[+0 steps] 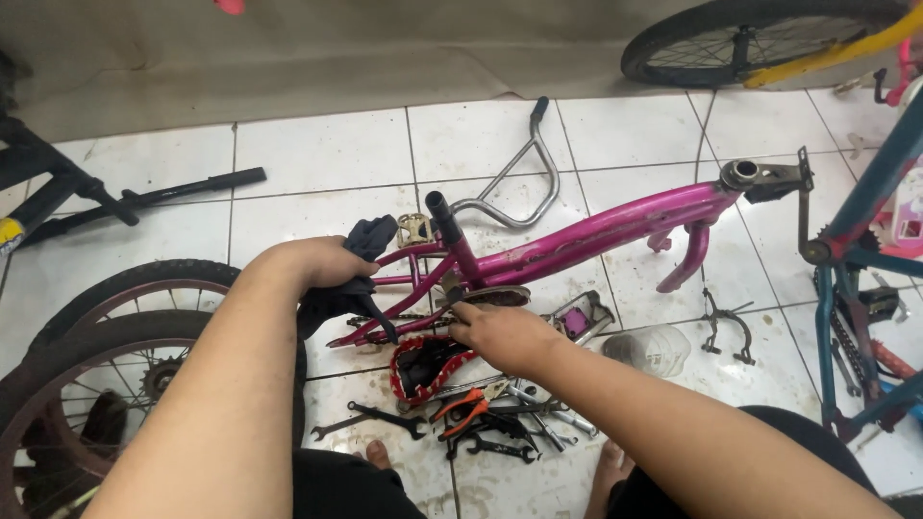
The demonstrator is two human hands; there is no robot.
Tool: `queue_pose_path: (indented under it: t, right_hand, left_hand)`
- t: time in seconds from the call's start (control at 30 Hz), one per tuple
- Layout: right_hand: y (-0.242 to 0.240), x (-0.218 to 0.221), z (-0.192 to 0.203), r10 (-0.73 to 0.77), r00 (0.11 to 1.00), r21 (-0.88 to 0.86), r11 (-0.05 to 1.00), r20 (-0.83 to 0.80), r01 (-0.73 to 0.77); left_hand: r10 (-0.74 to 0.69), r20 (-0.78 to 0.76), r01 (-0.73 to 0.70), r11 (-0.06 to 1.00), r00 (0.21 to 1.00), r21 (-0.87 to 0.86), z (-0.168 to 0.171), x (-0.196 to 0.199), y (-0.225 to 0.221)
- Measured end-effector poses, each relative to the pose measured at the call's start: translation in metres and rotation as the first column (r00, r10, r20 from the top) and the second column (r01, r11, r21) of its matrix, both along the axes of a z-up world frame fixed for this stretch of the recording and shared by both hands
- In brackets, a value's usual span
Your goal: Cleaning a pink bicycle frame using a cloth and a small brush to remove dirt and debris.
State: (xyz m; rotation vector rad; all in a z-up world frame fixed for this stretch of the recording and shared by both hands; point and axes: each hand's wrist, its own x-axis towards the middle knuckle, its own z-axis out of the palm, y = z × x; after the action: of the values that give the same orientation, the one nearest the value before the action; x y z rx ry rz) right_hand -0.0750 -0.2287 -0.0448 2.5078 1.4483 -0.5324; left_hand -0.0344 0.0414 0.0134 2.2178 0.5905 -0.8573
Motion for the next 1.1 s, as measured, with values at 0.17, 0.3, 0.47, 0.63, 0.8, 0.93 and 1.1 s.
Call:
queue_pose_path:
  t: [0.17, 0.3, 0.47, 0.63, 0.8, 0.93, 1.1]
  right_hand:
    - [-0.007, 0.02, 0.018, -0.245, 0.954, 0.133, 0.954, -0.175, 0.27]
    - [-0.025, 0.038, 0.026, -0.455, 0.843, 0.23, 0.822, -0.287, 0.521]
    - [-0.058, 0.058, 0.011, -0.634, 0.728, 0.238, 0.689, -0.261, 0.685]
    - [-0.051, 0.054, 0.032, -0.609, 0.659, 0.345, 0.562, -0.441, 0.752]
    - [-0.06, 0.068, 0.032, -0.642, 0.721, 0.377, 0.62, -0.26, 0.688]
    - [-0.081, 0.071, 0.072, -0.707, 0.622, 0.457, 0.454, -0.337, 0.765]
    - [-0.106, 0.055, 0.109, -0.772, 0.513, 0.515, 0.285, -0.377, 0.808]
  left_hand:
    - [-0.005, -0.003, 0.005, 1.0, 1.0, -0.017, 0.002, 0.001, -0.011]
    - [0.001, -0.005, -0.001, 1.0, 1.0, -0.012, 0.001, 0.002, -0.013]
    - [0.012, -0.034, -0.013, 1.0, 0.999, -0.021, -0.013, 0.006, -0.014]
    - [0.01, -0.052, -0.011, 1.0, 0.999, -0.014, -0.005, 0.007, -0.021]
    - [0.019, -0.092, -0.021, 0.999, 0.996, -0.024, 0.009, 0.003, -0.037]
    - [-0.005, -0.097, 0.004, 1.0, 0.995, -0.012, 0.012, 0.003, -0.05]
    - [-0.066, 0.1, 0.06, 0.997, 0.993, 0.058, 0.026, 0.005, -0.063]
